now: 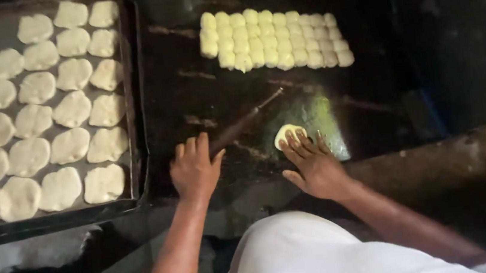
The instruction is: Rolling dough balls into flat circles and arranging them on baking trays.
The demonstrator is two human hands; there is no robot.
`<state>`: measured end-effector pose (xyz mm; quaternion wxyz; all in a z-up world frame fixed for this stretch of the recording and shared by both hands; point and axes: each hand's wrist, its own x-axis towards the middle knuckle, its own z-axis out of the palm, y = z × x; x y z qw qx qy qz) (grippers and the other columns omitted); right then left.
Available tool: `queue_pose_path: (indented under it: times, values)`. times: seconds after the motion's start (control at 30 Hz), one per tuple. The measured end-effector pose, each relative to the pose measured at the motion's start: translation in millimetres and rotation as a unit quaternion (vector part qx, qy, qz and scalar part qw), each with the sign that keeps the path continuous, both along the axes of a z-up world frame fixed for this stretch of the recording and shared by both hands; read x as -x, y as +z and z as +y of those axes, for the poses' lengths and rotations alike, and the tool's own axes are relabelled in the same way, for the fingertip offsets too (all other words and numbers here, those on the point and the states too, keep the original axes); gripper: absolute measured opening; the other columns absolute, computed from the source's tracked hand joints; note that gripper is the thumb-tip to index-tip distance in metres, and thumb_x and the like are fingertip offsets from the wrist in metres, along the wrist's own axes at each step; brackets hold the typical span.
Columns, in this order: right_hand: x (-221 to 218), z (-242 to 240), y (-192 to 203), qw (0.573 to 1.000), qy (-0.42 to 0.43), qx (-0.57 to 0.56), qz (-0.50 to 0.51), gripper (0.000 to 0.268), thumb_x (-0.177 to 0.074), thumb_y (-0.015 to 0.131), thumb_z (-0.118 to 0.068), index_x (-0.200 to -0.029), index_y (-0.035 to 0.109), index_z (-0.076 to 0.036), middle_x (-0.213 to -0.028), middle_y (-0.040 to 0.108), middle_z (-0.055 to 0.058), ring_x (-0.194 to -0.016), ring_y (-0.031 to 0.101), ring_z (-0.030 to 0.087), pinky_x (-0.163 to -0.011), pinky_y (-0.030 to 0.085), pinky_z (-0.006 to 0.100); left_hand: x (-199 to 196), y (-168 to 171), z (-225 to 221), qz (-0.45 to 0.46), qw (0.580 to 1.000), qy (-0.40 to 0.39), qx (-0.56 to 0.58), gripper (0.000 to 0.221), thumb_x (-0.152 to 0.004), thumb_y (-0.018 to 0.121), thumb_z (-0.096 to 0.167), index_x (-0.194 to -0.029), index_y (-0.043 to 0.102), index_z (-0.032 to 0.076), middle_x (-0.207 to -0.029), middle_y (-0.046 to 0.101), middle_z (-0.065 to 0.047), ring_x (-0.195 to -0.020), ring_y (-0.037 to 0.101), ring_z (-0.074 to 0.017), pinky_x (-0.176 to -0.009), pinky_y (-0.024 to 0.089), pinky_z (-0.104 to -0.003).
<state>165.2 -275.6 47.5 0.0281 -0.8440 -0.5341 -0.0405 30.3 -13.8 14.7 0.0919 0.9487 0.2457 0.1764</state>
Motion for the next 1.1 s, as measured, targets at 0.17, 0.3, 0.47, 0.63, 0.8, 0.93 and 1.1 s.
queue_pose_path:
  times: [0.17,0.3,0.47,0.63,0.8,0.93,1.1]
  values:
    - [-15,-29,19,0.973,-0.088,-0.088,0.193,0.018,-0.093,0.073,-0.024,-0.107,0.077,-0.013,-0.113,0.078,0.008,-0.107,0.074,0.028,-0.130,0.029,0.055,-14,18,-11,-0.058,0.989,-0.129,-0.034,0.065,-0.077,0.081,0.049,-0.128,0.064,0.012,-0.122,0.064,-0.007,-0.108,0.063,-0.0298,-0.078,0.056,-0.049]
    - [-66,-59,-1,0.954,-0.051,-0.291,-0.039,0.007,-0.094,0.070,-0.007,-0.088,0.067,-0.004,-0.094,0.069,0.015,-0.091,0.066,0.040,-0.086,0.050,0.050,-48,29,-21,-0.047,0.966,-0.254,-0.011,0.068,-0.075,0.078,0.052,-0.129,0.063,0.013,-0.123,0.064,-0.009,-0.107,0.064,-0.0313,-0.078,0.056,-0.048]
    - [-136,-55,-38,0.935,-0.061,-0.342,-0.073,0.012,-0.100,0.059,0.004,-0.110,0.063,-0.001,-0.101,0.068,0.022,-0.092,0.064,0.046,-0.078,0.052,0.053,-103,36,-17,0.081,0.963,-0.244,0.082,0.050,-0.108,0.057,0.049,-0.144,0.057,0.015,-0.140,0.057,-0.012,-0.107,0.065,-0.0350,-0.081,0.055,-0.050]
    - [-107,-83,-61,0.955,-0.136,-0.250,0.085,0.008,-0.100,0.059,-0.008,-0.104,0.066,-0.006,-0.093,0.069,0.020,-0.086,0.069,0.038,-0.078,0.055,0.048,-58,15,-14,-0.027,0.956,-0.293,-0.004,0.067,-0.083,0.069,0.054,-0.134,0.060,0.011,-0.127,0.060,-0.012,-0.107,0.062,-0.0332,-0.080,0.052,-0.048]
    - [-75,-31,-17,0.948,-0.123,-0.196,0.218,0.015,-0.098,0.065,-0.011,-0.110,0.064,-0.003,-0.099,0.069,0.019,-0.091,0.070,0.035,-0.081,0.056,0.047,-20,23,-14,-0.005,0.943,-0.334,-0.013,0.065,-0.073,0.079,0.046,-0.129,0.063,0.017,-0.114,0.063,-0.002,-0.108,0.060,-0.0269,-0.083,0.049,-0.045]
    - [-59,1,-27,0.978,-0.045,-0.202,0.032,0.020,-0.086,0.068,-0.004,-0.105,0.061,-0.004,-0.109,0.066,0.020,-0.099,0.065,0.041,-0.084,0.051,0.049,12,18,3,0.003,0.938,-0.345,0.002,0.064,-0.073,0.083,0.041,-0.129,0.064,0.017,-0.111,0.062,-0.002,-0.105,0.058,-0.0264,-0.081,0.048,-0.045]
    - [-71,9,-35,0.900,-0.156,-0.226,0.338,0.014,-0.098,0.066,-0.003,-0.109,0.059,-0.005,-0.102,0.062,0.011,-0.090,0.062,0.023,-0.078,0.051,0.037,60,-9,31,-0.020,0.944,-0.324,0.049,0.066,-0.072,0.084,0.036,-0.131,0.062,0.016,-0.115,0.062,-0.002,-0.107,0.058,-0.0263,-0.087,0.048,-0.047]
